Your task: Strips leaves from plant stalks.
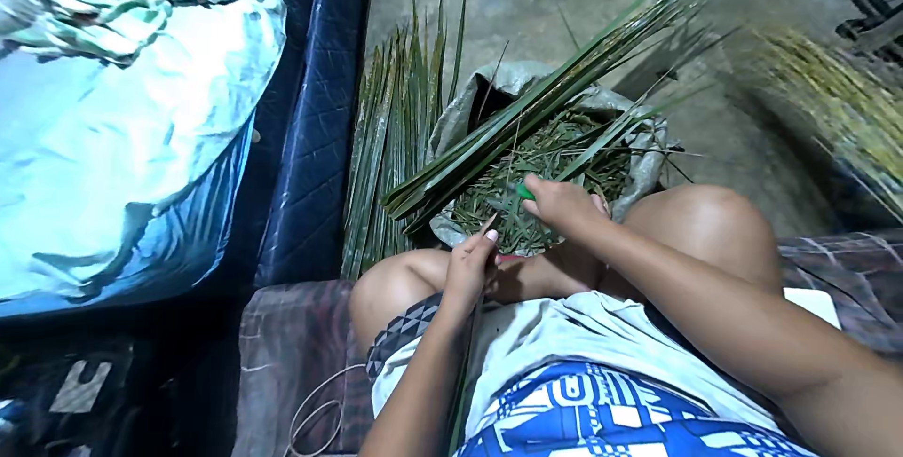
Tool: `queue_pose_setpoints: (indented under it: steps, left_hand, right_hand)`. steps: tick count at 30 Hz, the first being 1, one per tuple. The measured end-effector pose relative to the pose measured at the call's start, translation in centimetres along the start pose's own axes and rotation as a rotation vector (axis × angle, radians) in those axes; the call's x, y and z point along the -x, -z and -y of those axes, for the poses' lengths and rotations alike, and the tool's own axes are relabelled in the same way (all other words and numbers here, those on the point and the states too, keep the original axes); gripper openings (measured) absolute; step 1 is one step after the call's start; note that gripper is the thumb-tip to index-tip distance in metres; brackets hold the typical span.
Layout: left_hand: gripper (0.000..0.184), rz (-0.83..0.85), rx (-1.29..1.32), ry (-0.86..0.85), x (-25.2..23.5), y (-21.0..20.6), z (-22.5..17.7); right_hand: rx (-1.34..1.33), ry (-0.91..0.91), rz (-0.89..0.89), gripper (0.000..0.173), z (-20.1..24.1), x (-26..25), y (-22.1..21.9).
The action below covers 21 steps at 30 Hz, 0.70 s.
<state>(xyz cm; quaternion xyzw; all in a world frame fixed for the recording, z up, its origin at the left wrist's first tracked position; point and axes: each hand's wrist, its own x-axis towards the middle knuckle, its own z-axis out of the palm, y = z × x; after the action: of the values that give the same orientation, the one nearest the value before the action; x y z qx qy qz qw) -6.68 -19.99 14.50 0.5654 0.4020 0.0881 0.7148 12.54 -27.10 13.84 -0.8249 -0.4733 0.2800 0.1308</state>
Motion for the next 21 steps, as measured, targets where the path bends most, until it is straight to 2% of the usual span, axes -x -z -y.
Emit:
queue_pose_setpoints:
  steps: [4, 6, 9, 11, 13, 16, 19, 21]
  left_hand:
    - [0.031, 0.035, 0.038, 0.027, 0.3, 0.1, 0.5]
    - [0.031, 0.031, 0.032, 0.022, 0.3, 0.0, 0.4]
    - [0.03, 0.032, 0.003, 0.009, 0.3, -0.2, 0.3]
    - [0.038, 0.074, -0.042, 0.014, 0.3, -0.4, 0.3]
    - [0.049, 0.14, -0.145, 0.02, 0.4, -0.5, 0.2]
    - [0.063, 0.223, -0.252, 0.011, 0.5, -0.7, 0.3]
    - [0.056, 0.186, -0.293, -0.014, 0.5, -1.0, 0.7]
    - [0.05, 0.122, -0.347, -0.046, 0.2, -1.1, 1.0]
  right_hand:
    - [-0.096, -0.188, -0.135, 0.026, -2.2, -1.5, 1.5]
    - [-0.195, -0.155, -0.199, 0.024, -2.3, -1.0, 1.3]
    - [-0.542, -0.015, -0.068, 0.03, -1.2, 0.4, -0.4]
    - [-0.714, 0.015, 0.052, 0.029, -0.4, 0.6, -1.4]
    - [-0.789, -0.053, 0.112, 0.024, -0.2, 0.4, -1.3]
    - [-0.924, -0.179, 0.016, 0.02, -1.6, -0.8, -1.1]
    - [-0.895, -0.196, -0.127, 0.022, -3.2, -1.8, -0.8]
    - [-0.737, -0.155, -0.096, 0.026, -2.7, -1.3, -0.2]
